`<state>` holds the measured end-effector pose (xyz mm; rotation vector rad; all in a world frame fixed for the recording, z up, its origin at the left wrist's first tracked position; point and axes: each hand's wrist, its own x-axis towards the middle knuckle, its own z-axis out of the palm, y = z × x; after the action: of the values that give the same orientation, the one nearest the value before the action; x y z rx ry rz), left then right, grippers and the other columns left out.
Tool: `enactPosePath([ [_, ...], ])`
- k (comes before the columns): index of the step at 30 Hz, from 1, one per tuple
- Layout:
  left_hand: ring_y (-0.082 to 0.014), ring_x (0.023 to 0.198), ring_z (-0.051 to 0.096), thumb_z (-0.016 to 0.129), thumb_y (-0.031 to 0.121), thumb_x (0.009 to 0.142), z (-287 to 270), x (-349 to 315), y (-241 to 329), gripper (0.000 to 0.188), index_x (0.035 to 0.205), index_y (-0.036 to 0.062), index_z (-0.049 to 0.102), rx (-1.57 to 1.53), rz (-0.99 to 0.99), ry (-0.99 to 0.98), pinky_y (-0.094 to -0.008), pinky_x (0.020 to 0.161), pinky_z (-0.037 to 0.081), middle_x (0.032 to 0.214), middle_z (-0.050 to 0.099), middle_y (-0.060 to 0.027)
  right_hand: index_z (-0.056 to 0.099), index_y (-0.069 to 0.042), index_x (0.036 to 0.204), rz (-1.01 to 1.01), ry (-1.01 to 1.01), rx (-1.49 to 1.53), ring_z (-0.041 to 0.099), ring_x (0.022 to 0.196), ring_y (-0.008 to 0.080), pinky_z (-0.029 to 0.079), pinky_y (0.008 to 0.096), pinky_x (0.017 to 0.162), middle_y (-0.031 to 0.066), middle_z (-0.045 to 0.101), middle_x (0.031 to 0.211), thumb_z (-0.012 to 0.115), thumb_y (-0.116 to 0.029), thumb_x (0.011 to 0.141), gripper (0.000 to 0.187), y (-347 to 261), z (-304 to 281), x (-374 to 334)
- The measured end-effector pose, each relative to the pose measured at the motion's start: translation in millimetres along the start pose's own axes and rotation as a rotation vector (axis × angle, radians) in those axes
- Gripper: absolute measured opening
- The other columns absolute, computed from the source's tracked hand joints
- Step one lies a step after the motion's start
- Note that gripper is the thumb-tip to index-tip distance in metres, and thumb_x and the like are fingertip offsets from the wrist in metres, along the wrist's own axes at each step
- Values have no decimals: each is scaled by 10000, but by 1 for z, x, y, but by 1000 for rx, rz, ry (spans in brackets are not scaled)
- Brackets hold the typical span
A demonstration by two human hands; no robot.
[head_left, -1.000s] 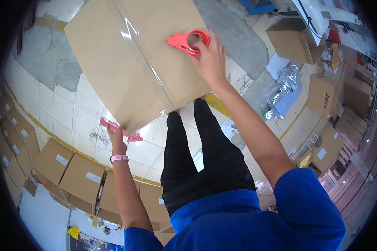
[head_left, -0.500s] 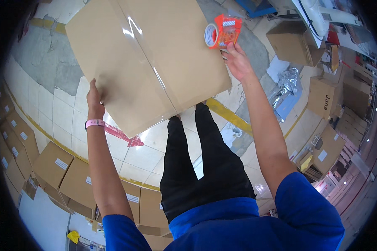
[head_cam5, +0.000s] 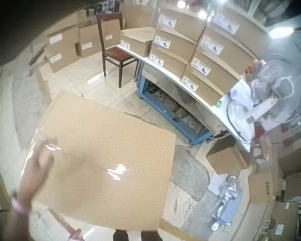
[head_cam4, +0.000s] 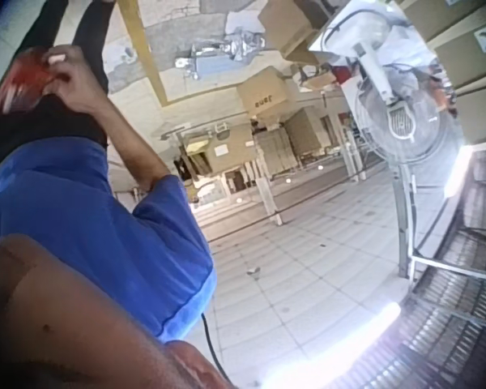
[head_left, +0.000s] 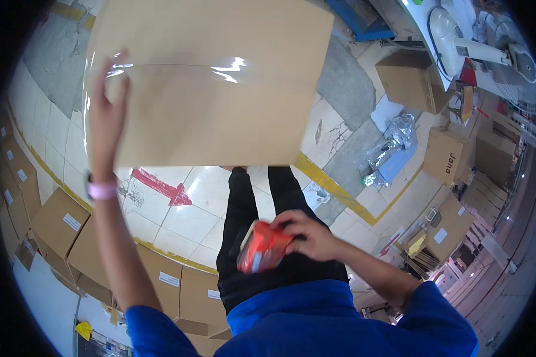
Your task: The recorder folds and tapes large cardboard boxes for shipping in a factory environment.
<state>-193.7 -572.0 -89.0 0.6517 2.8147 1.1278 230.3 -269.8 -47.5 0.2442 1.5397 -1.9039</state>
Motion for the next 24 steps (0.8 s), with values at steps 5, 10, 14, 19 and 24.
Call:
enactPosePath([
  [5,-492,1643,220,834,266,946,104,-191,43,802,1657,213,468,156,-427,-201,-681,1288,251,1791,296,-135,727,-25,1201,42,363,-388,538,1437,356,420,448,1209,174,607,1452,809,-125,933,297,-6,-88,13],
  [10,-549,1662,77,989,476,700,141,-254,48,1278,1753,281,290,345,-584,-168,-817,1246,132,1850,91,-166,713,-34,1217,-45,368,-791,586,1373,366,429,462,1187,185,648,1396,795,-122,932,309,-65,-132,62],
  [14,-520,1666,103,976,394,730,158,-266,92,1214,1743,328,310,235,-510,-432,-794,1273,132,1845,136,-137,708,-39,1222,-87,307,-861,605,1307,385,440,485,1152,162,711,1278,783,-108,940,300,-73,-148,92],
  [19,-403,1666,241,686,-2,917,178,-326,38,928,1682,444,411,547,-401,-313,-771,1295,141,1813,291,-6,694,-30,1200,-102,120,-841,613,1284,387,438,494,1156,170,713,1239,770,-101,945,276,-77,-127,134],
  [24,-374,1654,288,602,-97,898,122,-342,31,892,1647,374,489,464,-430,-354,-753,1300,140,1773,375,-13,688,-23,1173,-128,-107,-876,612,1260,402,440,506,1150,171,707,1215,746,-88,946,244,-84,-103,147],
])
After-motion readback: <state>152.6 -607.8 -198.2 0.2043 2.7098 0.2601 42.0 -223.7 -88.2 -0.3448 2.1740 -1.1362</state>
